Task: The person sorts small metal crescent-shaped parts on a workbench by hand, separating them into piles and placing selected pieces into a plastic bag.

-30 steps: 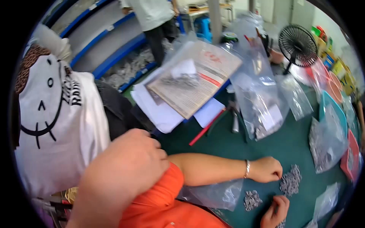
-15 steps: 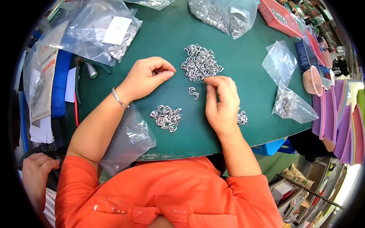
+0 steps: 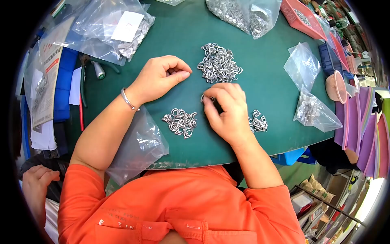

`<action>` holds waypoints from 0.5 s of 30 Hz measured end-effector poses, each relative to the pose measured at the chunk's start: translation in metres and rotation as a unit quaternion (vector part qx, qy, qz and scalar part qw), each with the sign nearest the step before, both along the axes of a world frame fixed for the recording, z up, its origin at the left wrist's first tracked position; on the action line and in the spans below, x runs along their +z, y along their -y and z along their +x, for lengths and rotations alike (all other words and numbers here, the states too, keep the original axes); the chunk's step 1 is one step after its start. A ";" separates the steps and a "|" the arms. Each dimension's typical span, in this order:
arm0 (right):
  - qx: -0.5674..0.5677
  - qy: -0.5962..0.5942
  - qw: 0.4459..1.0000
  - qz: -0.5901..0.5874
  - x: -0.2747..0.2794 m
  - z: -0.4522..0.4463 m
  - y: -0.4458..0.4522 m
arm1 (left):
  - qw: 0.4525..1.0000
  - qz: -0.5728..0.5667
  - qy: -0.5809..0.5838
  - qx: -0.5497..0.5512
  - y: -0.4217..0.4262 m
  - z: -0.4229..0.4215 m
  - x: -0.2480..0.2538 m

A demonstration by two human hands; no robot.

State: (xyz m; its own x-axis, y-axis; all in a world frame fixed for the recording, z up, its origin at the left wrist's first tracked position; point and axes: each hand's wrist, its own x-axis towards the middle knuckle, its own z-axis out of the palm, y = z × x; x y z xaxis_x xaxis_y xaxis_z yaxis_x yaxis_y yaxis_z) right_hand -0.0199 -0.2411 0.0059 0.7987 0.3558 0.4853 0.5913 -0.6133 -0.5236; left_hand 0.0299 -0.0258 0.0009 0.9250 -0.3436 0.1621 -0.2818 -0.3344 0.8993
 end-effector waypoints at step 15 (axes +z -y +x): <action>-0.077 0.052 0.990 -0.106 0.004 0.019 0.001 | 1.000 -0.008 -0.026 0.002 -0.001 0.000 0.002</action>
